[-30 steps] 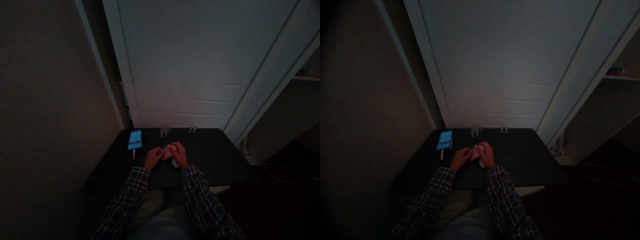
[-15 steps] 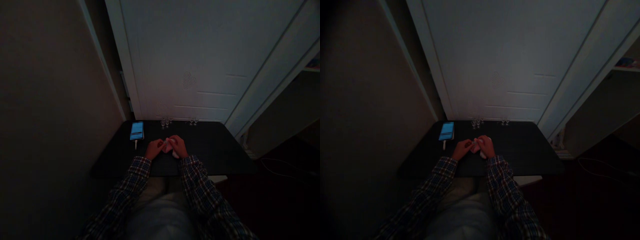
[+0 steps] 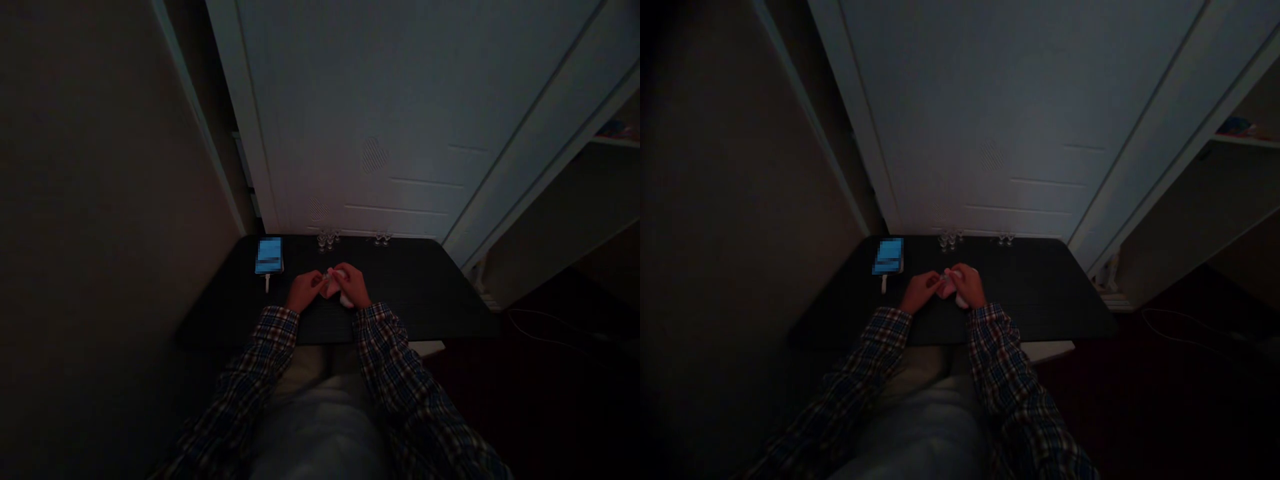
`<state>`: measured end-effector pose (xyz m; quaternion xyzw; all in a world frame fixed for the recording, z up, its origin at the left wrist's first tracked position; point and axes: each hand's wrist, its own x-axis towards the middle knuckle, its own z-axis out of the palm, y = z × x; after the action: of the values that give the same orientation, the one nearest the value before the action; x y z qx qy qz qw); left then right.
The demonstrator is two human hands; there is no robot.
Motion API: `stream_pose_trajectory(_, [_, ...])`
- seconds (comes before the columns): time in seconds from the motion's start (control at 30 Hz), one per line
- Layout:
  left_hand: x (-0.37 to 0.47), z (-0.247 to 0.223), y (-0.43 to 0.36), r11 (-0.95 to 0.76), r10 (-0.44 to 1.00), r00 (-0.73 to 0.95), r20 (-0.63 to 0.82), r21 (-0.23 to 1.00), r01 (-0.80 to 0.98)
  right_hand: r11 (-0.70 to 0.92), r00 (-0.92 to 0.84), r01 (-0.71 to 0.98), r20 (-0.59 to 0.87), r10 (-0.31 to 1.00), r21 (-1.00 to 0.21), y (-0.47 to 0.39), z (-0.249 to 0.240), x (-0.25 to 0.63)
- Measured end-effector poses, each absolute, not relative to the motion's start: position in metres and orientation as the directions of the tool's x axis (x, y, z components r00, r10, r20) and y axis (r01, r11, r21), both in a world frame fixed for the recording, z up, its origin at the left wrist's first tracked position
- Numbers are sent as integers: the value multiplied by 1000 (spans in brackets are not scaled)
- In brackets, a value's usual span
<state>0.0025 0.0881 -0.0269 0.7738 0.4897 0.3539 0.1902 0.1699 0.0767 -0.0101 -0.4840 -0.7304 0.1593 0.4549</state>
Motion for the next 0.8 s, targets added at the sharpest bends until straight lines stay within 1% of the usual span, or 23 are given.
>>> stream_pose_trajectory(0.47, [0, -31, 81, -463, 882, 263, 391, 619, 634, 481, -156, 568, 486, 860, -668, 75, -12, 172])
stream_pose_trajectory(0.63, [-3, -32, 77, -450, 889, 252, 382, 634, 629, 485, -168, 564, 482, 860, -668, 74, -12, 172])
stream_pose_trajectory(0.8, [-3, -31, 73, -443, 895, 248, 371, 674, 591, 482, -173, 575, 477, 862, -661, 75, -15, 174])
